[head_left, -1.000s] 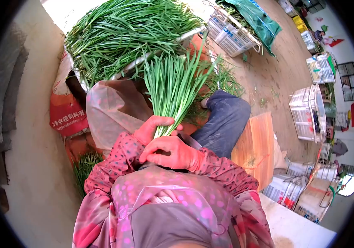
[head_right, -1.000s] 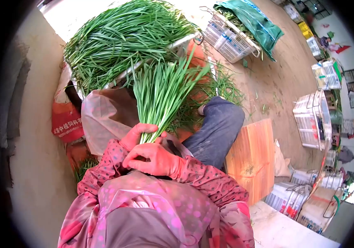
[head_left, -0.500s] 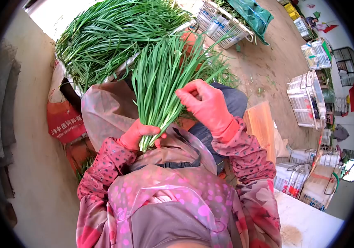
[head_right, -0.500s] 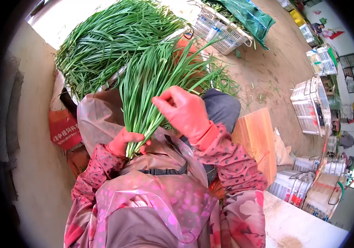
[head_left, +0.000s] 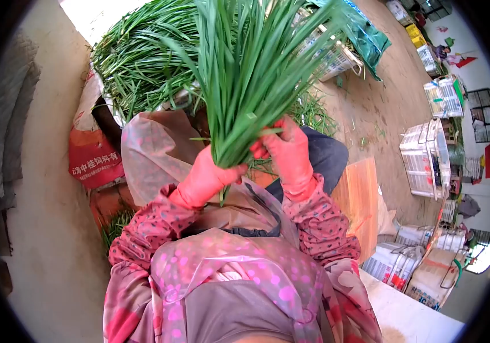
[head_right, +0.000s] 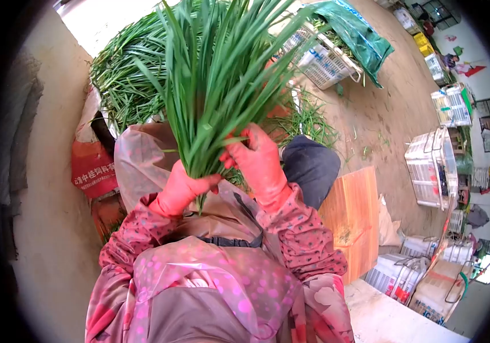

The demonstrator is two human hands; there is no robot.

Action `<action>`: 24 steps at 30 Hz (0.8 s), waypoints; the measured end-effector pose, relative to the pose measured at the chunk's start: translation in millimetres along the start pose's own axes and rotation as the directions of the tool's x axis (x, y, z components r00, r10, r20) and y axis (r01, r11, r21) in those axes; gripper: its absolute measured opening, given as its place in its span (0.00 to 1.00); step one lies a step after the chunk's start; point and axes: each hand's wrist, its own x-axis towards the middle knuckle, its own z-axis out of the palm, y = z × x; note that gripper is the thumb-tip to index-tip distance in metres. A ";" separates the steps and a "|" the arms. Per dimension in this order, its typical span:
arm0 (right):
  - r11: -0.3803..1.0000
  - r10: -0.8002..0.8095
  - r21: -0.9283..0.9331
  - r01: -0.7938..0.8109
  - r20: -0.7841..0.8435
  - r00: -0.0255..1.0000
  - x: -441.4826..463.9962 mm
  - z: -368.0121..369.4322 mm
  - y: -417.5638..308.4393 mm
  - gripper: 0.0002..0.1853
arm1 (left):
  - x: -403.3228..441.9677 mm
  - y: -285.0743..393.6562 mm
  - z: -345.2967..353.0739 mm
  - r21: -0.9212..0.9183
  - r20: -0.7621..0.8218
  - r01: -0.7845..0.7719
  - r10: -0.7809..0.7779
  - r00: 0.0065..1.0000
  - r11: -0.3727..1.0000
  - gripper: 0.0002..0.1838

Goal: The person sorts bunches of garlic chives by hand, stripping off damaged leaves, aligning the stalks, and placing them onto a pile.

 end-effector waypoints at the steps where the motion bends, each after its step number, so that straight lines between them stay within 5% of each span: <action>1: 0.999 0.009 -0.050 -0.008 0.015 1.000 13.2 5.5 -4.4 0.09 | 8.0 0.2 -9.5 -0.072 0.031 -0.044 0.046 0.998 0.996 0.21; 6: 0.990 -0.003 -0.138 0.015 0.084 0.996 73.4 42.1 7.2 0.11 | 31.7 -21.2 -56.4 -0.374 -0.029 -0.051 0.043 0.999 0.926 0.22; 8: 0.992 0.091 -0.102 -0.077 0.141 0.986 89.0 51.4 19.7 0.11 | 41.1 -47.2 -78.9 -0.644 0.051 0.018 0.020 0.998 0.765 0.22; 10: 0.993 0.117 -0.028 -0.113 0.189 0.975 86.8 60.1 22.9 0.13 | 49.1 -66.3 -90.6 -0.672 -0.001 0.000 -0.001 1.000 0.741 0.22; 12: 0.977 0.215 -0.079 -0.200 0.317 0.924 73.1 60.4 23.2 0.13 | 52.6 -68.1 -90.3 -0.739 0.128 -0.091 0.271 0.954 0.667 0.22; 13: 0.964 0.245 -0.192 -0.184 0.373 0.895 64.9 56.7 24.6 0.14 | 46.8 -70.6 -97.2 -0.721 0.139 0.002 0.142 0.980 0.693 0.21; 16: 0.887 0.460 -0.259 -0.383 0.582 0.671 18.6 33.1 -10.7 0.13 | 43.5 -76.3 -98.6 -0.731 0.002 0.070 -0.100 0.995 0.679 0.18; 17: 0.844 0.489 -0.245 -0.477 0.715 0.500 8.8 13.9 -18.4 0.12 | 43.4 -75.5 -99.9 -0.770 0.056 0.105 -0.098 0.994 0.630 0.17; 20: 0.683 0.727 -0.514 -0.520 0.551 0.410 23.6 -7.0 -28.3 0.14 | 40.4 -71.2 -98.9 -0.680 0.024 0.095 -0.107 0.994 0.727 0.20; 21: 0.644 0.702 -0.671 -0.367 0.329 0.631 28.8 -2.9 -17.9 0.16 | 41.1 -73.2 -100.4 -0.682 0.026 0.099 -0.111 0.993 0.724 0.20; 22: 0.639 0.708 -0.672 -0.374 0.324 0.628 34.1 2.2 -8.5 0.16 | 43.3 -76.6 -101.3 -0.675 0.036 0.100 -0.103 0.994 0.731 0.20; 24: 0.645 0.230 -0.760 -0.076 0.098 0.968 41.7 16.0 7.4 0.15 | 43.7 -82.4 -98.5 -0.673 0.055 0.117 -0.108 0.993 0.731 0.21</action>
